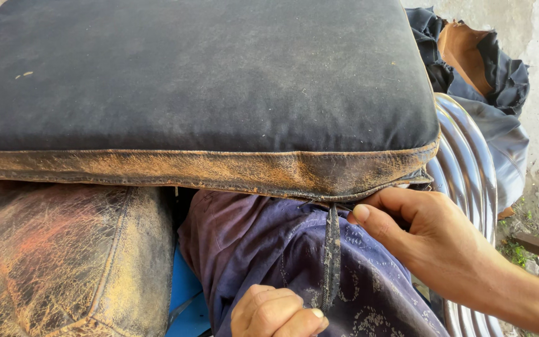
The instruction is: The person uses a small knife to carefully cut and remove a damaged zipper from the edge of a black cushion. They then pull the zipper tape free from the seam and inspect the removed zipper.
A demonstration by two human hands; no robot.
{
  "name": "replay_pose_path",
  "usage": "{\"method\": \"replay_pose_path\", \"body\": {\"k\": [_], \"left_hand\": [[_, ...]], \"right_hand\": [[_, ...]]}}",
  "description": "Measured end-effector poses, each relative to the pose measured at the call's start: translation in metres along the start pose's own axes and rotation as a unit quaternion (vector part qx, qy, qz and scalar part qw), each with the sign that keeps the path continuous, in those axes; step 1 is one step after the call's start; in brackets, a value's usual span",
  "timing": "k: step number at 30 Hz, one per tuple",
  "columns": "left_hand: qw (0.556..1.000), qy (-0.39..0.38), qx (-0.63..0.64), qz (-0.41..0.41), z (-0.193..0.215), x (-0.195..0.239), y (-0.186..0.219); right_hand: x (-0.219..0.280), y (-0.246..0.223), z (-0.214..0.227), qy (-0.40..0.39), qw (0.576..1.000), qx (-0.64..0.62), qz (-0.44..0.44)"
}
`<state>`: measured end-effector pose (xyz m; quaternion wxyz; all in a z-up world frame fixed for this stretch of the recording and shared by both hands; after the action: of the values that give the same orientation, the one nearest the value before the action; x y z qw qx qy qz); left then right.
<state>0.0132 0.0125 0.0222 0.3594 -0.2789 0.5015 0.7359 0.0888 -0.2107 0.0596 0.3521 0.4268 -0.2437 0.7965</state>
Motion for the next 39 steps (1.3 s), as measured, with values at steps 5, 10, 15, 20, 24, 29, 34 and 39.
{"method": "replay_pose_path", "body": {"k": [5,10,15,20,24,29,34,39], "left_hand": [[1.0,-0.003,0.004,0.009,0.001,-0.002,0.001],[1.0,0.013,-0.005,-0.003,-0.003,-0.005,0.003],[1.0,0.005,0.008,-0.008,-0.004,-0.007,0.005],[1.0,0.001,-0.002,0.014,0.014,-0.005,-0.002],[0.999,0.002,-0.005,0.032,0.014,-0.008,0.002],[1.0,-0.001,0.008,0.001,0.005,0.0,0.006],[1.0,0.009,0.002,0.004,-0.001,0.003,0.009],[0.998,-0.033,0.013,0.051,0.013,-0.013,0.004]], "right_hand": [[0.002,-0.003,0.002,0.004,0.999,-0.003,0.037],[0.004,-0.009,0.004,0.018,0.999,0.036,0.007],[0.006,-0.012,0.007,0.027,0.999,0.04,-0.008],[0.006,-0.016,0.007,-0.006,0.999,-0.005,0.036],[0.005,-0.015,0.007,-0.008,0.999,0.028,0.022],[0.007,-0.019,0.006,0.006,1.0,0.026,0.007],[0.01,-0.021,0.004,0.015,1.0,0.019,0.008],[0.002,-0.016,0.001,0.01,0.999,0.013,0.047]]}}
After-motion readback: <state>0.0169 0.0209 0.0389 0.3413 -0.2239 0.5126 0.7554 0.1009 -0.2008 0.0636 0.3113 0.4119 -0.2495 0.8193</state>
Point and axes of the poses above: each hand's wrist, its own x-axis away from the middle knuckle, its own z-axis out of the back of the hand, y = z × x, the point moved 4 cm from there along -x, towards the middle knuckle, and after that the axes turned 15 degrees about -z, right-handed, at the moved point
